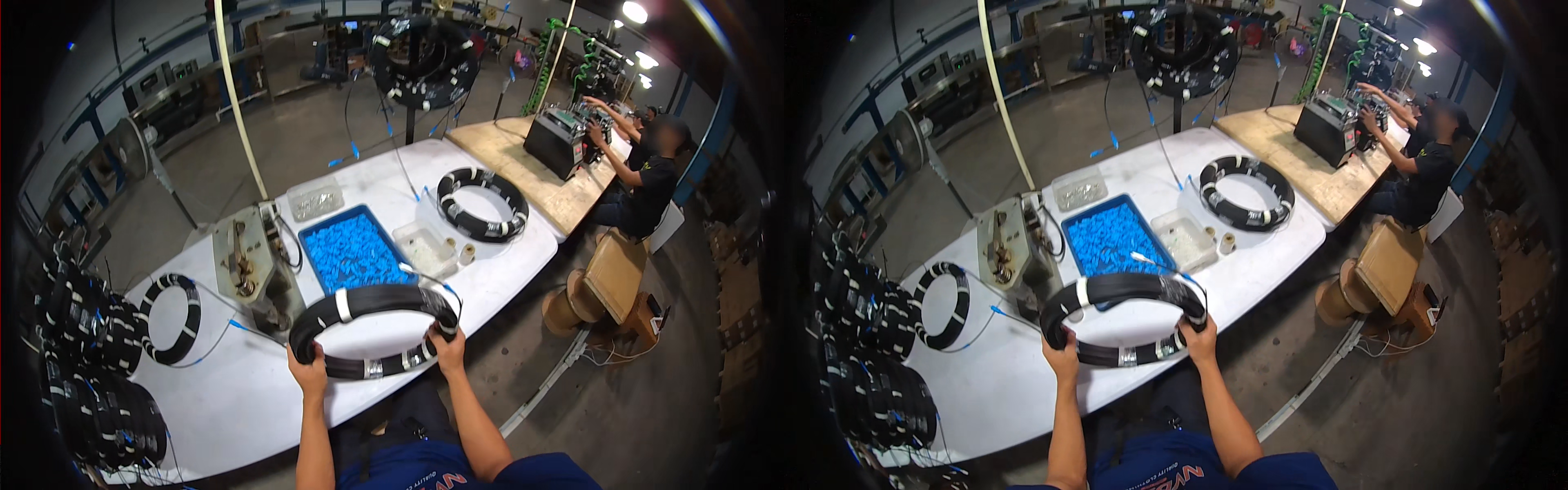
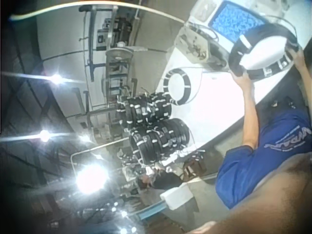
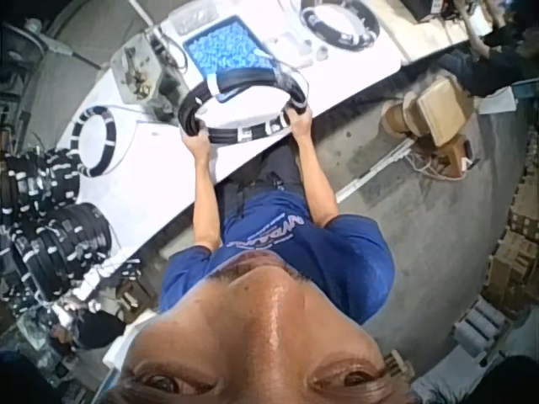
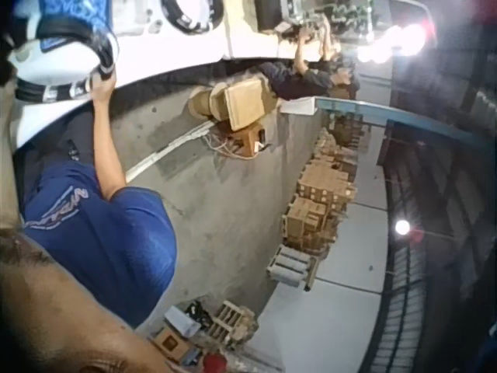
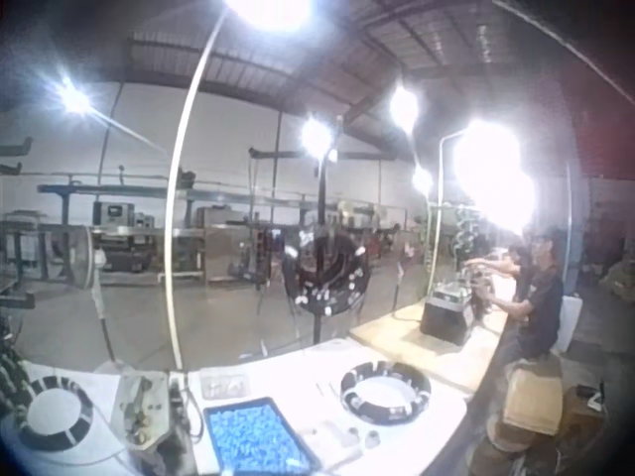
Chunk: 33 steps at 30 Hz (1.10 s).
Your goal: The person wraps a coiled cable with tape, presses the cable end using a benchtop machine, and attaches a connector piece to the wire end by hand.
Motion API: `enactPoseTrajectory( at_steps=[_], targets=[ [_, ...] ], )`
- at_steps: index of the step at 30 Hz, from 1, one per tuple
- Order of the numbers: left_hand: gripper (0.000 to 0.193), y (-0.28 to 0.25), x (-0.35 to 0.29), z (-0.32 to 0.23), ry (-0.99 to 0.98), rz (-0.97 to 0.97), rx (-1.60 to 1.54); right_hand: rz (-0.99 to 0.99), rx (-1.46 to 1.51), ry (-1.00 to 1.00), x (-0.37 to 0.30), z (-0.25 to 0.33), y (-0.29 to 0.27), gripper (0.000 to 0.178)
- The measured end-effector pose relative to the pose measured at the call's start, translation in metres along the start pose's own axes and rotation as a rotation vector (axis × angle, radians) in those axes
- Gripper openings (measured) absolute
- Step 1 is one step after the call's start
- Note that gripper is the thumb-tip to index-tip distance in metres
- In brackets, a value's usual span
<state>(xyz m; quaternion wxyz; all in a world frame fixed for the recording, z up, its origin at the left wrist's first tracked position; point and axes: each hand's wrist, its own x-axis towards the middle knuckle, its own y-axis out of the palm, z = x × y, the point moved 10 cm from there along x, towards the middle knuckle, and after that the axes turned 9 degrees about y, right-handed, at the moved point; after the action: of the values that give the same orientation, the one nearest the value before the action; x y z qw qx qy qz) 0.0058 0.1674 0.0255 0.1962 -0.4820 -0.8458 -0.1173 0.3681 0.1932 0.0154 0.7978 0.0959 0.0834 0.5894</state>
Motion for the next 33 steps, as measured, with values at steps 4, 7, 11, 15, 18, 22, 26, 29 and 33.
enactPoseTrajectory(
  at_steps=[4, 7, 11, 15, 18, 22, 26, 29, 33],
  targets=[
    [0.042, 0.018, -0.004, -0.033, 0.134, 0.026, -0.024, -0.046, 0.117, 0.008, -0.013, -0.025, -0.035, 0.011],
    [0.063, 0.017, -0.017, -0.075, 0.529, -0.012, 0.402, -0.020, -0.001, -0.094, -0.020, -0.033, -0.049, 0.023],
    [0.094, 0.012, -0.036, -0.097, 0.596, -0.143, 0.589, -0.052, 0.327, 0.008, -0.020, -0.074, -0.073, 0.048],
    [0.131, -0.003, -0.040, -0.086, 0.490, -0.265, 0.690, -0.020, 0.500, 0.047, -0.021, -0.061, -0.058, 0.026],
    [0.125, 0.002, -0.027, -0.056, 0.228, -0.260, 0.309, 0.056, 0.472, 0.042, -0.018, -0.051, -0.049, 0.021],
    [0.068, 0.042, -0.034, -0.004, -0.248, -0.027, -0.359, 0.058, 0.419, 0.072, -0.012, -0.049, -0.043, 0.020],
    [0.045, 0.054, -0.034, 0.002, -0.183, 0.107, -0.263, 0.078, 0.460, 0.076, -0.002, -0.046, -0.047, 0.017],
    [0.041, 0.068, -0.023, -0.015, -0.001, 0.147, -0.180, 0.026, 0.529, 0.116, -0.004, -0.047, -0.055, 0.019],
    [0.043, 0.104, -0.004, -0.047, 0.026, 0.226, -0.090, -0.113, 0.577, 0.221, -0.001, -0.039, -0.070, 0.018]
  ],
)
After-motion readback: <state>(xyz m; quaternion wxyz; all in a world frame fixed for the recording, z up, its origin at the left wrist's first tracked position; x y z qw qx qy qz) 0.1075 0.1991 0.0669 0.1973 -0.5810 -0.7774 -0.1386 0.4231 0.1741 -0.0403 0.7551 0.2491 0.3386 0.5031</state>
